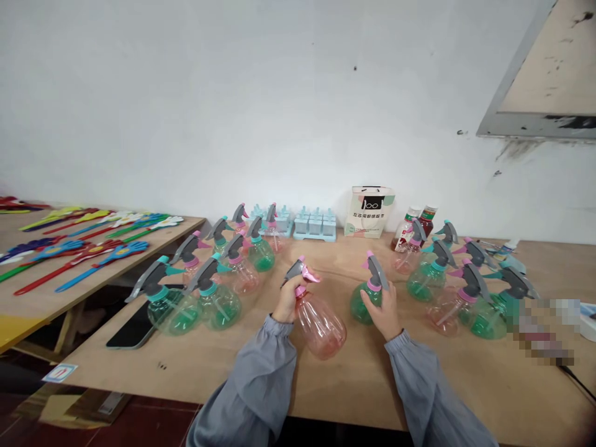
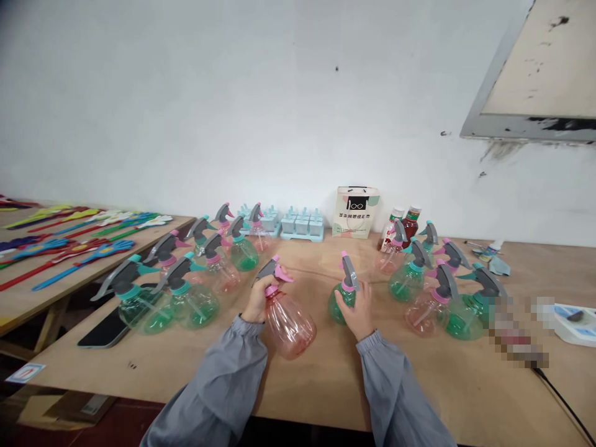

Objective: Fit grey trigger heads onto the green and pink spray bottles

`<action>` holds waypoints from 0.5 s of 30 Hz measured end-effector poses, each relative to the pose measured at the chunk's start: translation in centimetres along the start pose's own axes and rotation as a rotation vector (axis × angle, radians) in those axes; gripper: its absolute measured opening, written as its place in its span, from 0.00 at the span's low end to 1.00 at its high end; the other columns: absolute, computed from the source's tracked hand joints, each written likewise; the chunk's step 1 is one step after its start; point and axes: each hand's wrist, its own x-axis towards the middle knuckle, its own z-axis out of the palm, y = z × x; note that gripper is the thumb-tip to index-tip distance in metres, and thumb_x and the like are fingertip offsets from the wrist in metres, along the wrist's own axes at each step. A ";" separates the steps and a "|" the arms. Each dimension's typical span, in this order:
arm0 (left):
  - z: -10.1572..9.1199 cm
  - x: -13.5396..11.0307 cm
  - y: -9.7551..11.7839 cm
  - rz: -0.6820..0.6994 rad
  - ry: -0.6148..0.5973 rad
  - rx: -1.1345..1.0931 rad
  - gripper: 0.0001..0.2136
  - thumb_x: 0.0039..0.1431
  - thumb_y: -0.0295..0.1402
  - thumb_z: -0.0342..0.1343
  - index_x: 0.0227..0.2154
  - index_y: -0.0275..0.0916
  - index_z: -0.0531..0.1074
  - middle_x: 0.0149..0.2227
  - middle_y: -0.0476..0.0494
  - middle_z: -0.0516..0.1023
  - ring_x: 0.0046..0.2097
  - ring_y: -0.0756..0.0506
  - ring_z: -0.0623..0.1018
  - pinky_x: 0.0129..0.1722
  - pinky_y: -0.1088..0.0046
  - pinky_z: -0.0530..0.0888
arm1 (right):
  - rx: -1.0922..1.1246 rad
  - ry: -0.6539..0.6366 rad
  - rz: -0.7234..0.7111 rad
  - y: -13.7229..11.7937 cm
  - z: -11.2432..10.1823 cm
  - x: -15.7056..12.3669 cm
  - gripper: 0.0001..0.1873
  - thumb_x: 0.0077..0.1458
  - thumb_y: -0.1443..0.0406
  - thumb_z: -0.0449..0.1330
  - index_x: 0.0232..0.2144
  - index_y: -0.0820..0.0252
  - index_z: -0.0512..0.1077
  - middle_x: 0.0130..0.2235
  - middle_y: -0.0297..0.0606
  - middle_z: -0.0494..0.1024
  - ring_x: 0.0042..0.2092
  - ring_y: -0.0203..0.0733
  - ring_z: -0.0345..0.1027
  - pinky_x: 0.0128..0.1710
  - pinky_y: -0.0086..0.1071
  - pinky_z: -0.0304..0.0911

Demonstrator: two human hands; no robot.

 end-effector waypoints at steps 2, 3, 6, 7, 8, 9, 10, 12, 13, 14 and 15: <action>-0.2 0.2 0.0 0.020 0.008 -0.055 0.07 0.31 0.30 0.54 0.20 0.38 0.70 0.24 0.47 0.76 0.33 0.46 0.79 0.26 0.77 0.69 | -0.002 -0.003 -0.008 0.1 0.0 0.0 0.16 0.59 0.53 0.60 0.44 0.55 0.70 0.39 0.41 0.72 0.43 0.51 0.66 0.45 0.47 0.65; -0.2 0.2 0.1 0.030 0.009 -0.068 0.07 0.31 0.30 0.54 0.19 0.38 0.70 0.23 0.47 0.75 0.33 0.46 0.79 0.26 0.77 0.69 | -0.002 -0.001 -0.015 0.1 -0.1 0.0 0.16 0.59 0.54 0.60 0.44 0.55 0.70 0.39 0.41 0.72 0.43 0.50 0.67 0.45 0.47 0.65; -0.1 0.2 0.2 0.042 0.013 -0.053 0.12 0.32 0.30 0.56 0.26 0.37 0.74 0.29 0.45 0.79 0.35 0.45 0.79 0.29 0.76 0.71 | 0.003 0.005 -0.041 0.2 -0.1 0.0 0.16 0.60 0.55 0.60 0.46 0.56 0.70 0.40 0.41 0.72 0.44 0.50 0.67 0.46 0.46 0.65; 0.0 0.2 0.2 0.043 0.012 -0.038 0.14 0.34 0.30 0.56 0.29 0.37 0.76 0.31 0.44 0.81 0.37 0.45 0.80 0.29 0.76 0.71 | 0.003 0.008 -0.046 0.2 0.0 0.0 0.16 0.60 0.55 0.60 0.46 0.56 0.70 0.40 0.41 0.72 0.44 0.50 0.67 0.46 0.47 0.65; 0.0 0.1 0.3 0.048 0.010 -0.024 0.15 0.34 0.31 0.57 0.31 0.37 0.76 0.33 0.44 0.81 0.38 0.44 0.80 0.30 0.76 0.72 | 0.003 0.010 -0.048 0.2 0.0 0.0 0.16 0.60 0.55 0.59 0.47 0.56 0.70 0.40 0.41 0.72 0.44 0.50 0.67 0.46 0.47 0.65; 0.1 0.1 0.3 0.055 0.007 -0.012 0.14 0.35 0.31 0.57 0.31 0.37 0.76 0.34 0.44 0.82 0.39 0.44 0.80 0.30 0.76 0.72 | 0.001 0.013 -0.049 0.3 0.0 -0.1 0.16 0.60 0.55 0.59 0.47 0.56 0.70 0.40 0.41 0.72 0.44 0.50 0.67 0.46 0.47 0.65; 0.1 0.1 0.3 0.069 0.012 -0.004 0.13 0.35 0.31 0.57 0.29 0.37 0.76 0.33 0.44 0.81 0.38 0.45 0.80 0.31 0.76 0.72 | -0.003 0.016 -0.050 0.3 0.1 -0.1 0.17 0.60 0.54 0.59 0.47 0.57 0.70 0.40 0.42 0.72 0.44 0.50 0.67 0.46 0.47 0.65; 0.0 0.1 0.3 0.121 0.023 0.020 0.07 0.35 0.31 0.56 0.23 0.38 0.72 0.28 0.46 0.78 0.34 0.47 0.78 0.31 0.75 0.72 | -0.009 0.023 -0.048 0.3 0.1 -0.1 0.17 0.60 0.54 0.59 0.47 0.57 0.70 0.39 0.42 0.72 0.43 0.51 0.66 0.45 0.47 0.65; -0.1 0.1 0.3 0.152 0.021 0.045 0.05 0.36 0.31 0.55 0.20 0.38 0.71 0.26 0.47 0.76 0.32 0.48 0.77 0.32 0.75 0.72 | -0.010 0.026 -0.046 0.3 0.2 -0.1 0.17 0.60 0.53 0.59 0.46 0.57 0.70 0.39 0.42 0.72 0.43 0.50 0.66 0.45 0.47 0.66; -0.2 0.2 0.2 0.184 0.019 0.085 0.03 0.36 0.31 0.55 0.19 0.38 0.69 0.24 0.48 0.74 0.31 0.48 0.76 0.33 0.74 0.72 | -0.010 0.027 -0.042 0.3 0.2 -0.2 0.17 0.60 0.53 0.59 0.46 0.56 0.70 0.39 0.41 0.72 0.43 0.50 0.66 0.44 0.47 0.66; -0.2 0.2 0.2 0.223 0.018 0.132 0.03 0.38 0.31 0.55 0.19 0.39 0.69 0.24 0.48 0.73 0.30 0.49 0.75 0.34 0.73 0.73 | -0.009 0.028 -0.039 0.4 0.2 -0.2 0.17 0.60 0.53 0.59 0.46 0.56 0.70 0.39 0.41 0.72 0.43 0.50 0.67 0.45 0.47 0.66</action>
